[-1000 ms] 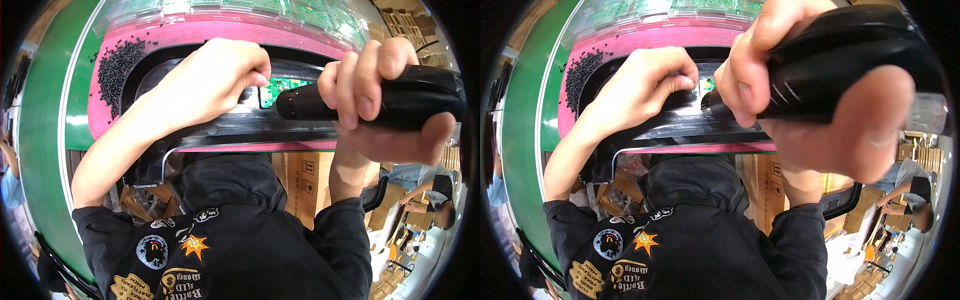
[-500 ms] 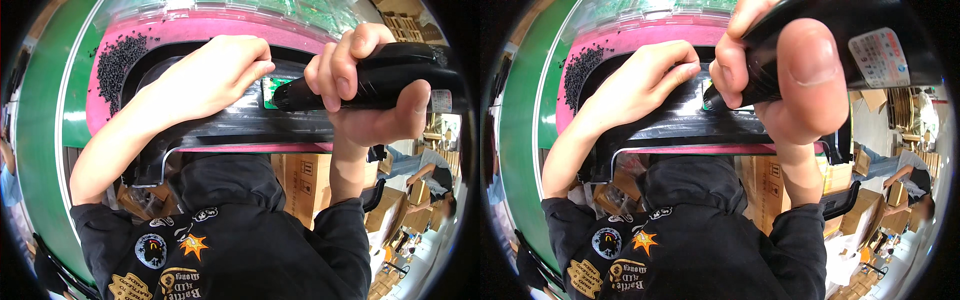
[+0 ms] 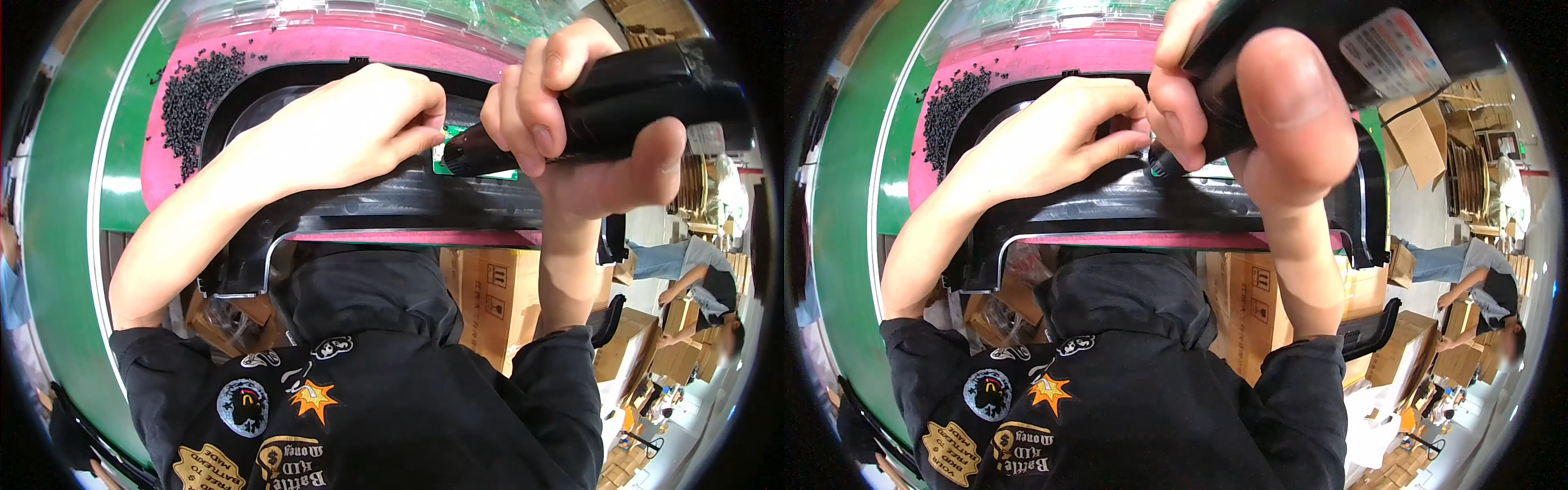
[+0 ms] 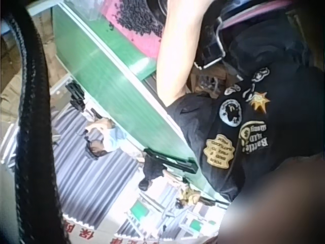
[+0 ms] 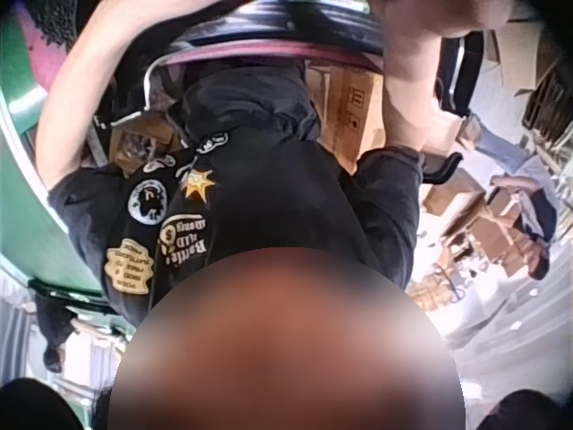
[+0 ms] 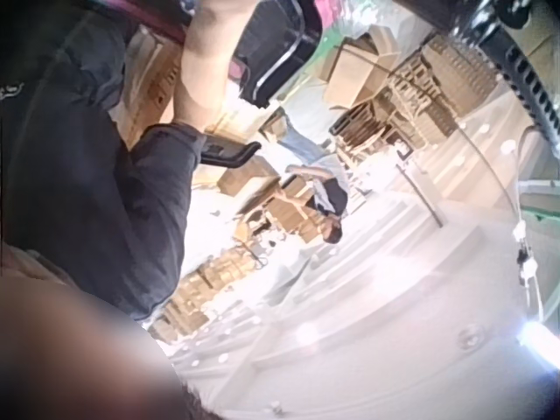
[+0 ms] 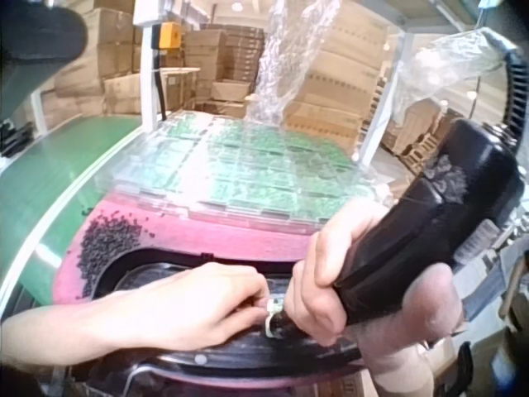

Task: Mounting a circuit board into a black plastic component housing using an electric screwdriver.

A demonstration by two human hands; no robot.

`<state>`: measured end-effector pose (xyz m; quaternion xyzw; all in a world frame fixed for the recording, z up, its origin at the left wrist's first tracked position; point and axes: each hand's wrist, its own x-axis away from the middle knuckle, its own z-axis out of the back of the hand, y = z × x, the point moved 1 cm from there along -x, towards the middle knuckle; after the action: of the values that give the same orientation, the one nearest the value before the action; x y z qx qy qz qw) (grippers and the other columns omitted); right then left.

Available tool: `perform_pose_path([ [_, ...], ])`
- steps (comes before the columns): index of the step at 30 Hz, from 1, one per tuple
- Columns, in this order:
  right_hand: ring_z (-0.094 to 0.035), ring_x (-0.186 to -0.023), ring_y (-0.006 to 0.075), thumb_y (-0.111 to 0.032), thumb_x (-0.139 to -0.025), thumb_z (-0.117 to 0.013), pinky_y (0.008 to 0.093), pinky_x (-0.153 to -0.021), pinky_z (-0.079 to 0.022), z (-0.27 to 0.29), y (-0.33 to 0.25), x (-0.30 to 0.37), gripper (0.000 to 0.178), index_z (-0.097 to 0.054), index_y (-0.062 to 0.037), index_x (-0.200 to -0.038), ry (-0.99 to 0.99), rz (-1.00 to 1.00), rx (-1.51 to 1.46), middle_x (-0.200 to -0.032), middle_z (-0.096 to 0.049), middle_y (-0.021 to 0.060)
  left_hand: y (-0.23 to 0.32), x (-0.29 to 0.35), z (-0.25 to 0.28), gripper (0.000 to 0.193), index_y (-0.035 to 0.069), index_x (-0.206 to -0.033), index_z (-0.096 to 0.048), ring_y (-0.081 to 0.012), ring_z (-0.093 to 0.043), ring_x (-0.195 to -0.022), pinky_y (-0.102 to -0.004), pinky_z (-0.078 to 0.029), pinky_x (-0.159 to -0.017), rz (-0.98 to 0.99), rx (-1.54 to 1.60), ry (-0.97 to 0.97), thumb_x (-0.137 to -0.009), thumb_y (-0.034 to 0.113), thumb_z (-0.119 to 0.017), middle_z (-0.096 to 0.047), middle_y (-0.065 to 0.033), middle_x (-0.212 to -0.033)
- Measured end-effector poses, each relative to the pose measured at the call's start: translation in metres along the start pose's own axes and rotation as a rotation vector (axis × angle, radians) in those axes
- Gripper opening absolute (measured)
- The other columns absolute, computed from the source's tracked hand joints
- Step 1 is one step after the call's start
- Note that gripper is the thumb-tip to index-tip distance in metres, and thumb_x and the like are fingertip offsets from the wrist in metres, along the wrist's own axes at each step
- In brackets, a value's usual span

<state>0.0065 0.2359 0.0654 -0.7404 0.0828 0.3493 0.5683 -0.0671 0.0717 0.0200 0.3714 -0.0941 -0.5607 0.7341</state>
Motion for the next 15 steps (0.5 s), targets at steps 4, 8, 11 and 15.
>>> perform_pose_path([
  [4,-0.043,-0.041,0.0143,-0.054,-0.089,-0.057,0.0264,-0.042,-0.037,-0.014,-0.005,0.001,0.056,-0.051,0.0021,-0.089,0.305,-0.1,0.079,-0.056,-0.05,0.0077,-0.002,0.0,-0.001,0.017,-0.003,-0.091,-0.06,-0.0295,-0.061,-0.073,-0.0358,-0.047,-0.067,-0.021,0.001,-0.037,-0.088,0.014,-0.062,-0.062,-0.0153,-0.08],
  [8,-0.053,-0.052,0.0161,-0.047,-0.087,-0.064,0.026,-0.05,-0.044,-0.049,0.012,0.003,0.055,-0.054,0.0062,-0.097,0.547,0.063,-0.731,-0.067,-0.058,0.0107,0.001,-0.002,0.001,0.017,-0.003,-0.09,-0.061,-0.0273,-0.061,-0.073,-0.0356,-0.048,-0.068,0.0,-0.01,-0.075,-0.086,0.013,-0.064,-0.063,-0.014,-0.08],
  [11,-0.042,-0.046,0.0077,-0.07,-0.082,-0.051,0.0249,-0.05,-0.035,0.002,-0.004,0.001,0.07,-0.052,-0.0035,-0.104,0.027,-0.018,-0.05,-0.064,-0.049,-0.0019,0.002,0.0,0.004,0.017,-0.003,-0.088,-0.061,-0.0256,-0.062,-0.074,-0.0357,-0.049,-0.069,0.058,0.05,-0.159,-0.083,0.012,-0.067,-0.063,-0.0133,-0.079],
  [15,-0.047,-0.055,0.009,-0.065,-0.081,-0.055,0.0259,-0.058,-0.037,0.011,-0.024,0.008,0.067,-0.051,-0.0049,-0.11,-0.009,0.078,-0.07,-0.073,-0.052,-0.0021,0.005,-0.005,0.003,0.016,-0.004,-0.085,-0.061,-0.0275,-0.062,-0.074,-0.0349,-0.049,-0.067,-0.012,0.059,-0.193,-0.08,0.009,-0.07,-0.062,-0.0132,-0.078],
])
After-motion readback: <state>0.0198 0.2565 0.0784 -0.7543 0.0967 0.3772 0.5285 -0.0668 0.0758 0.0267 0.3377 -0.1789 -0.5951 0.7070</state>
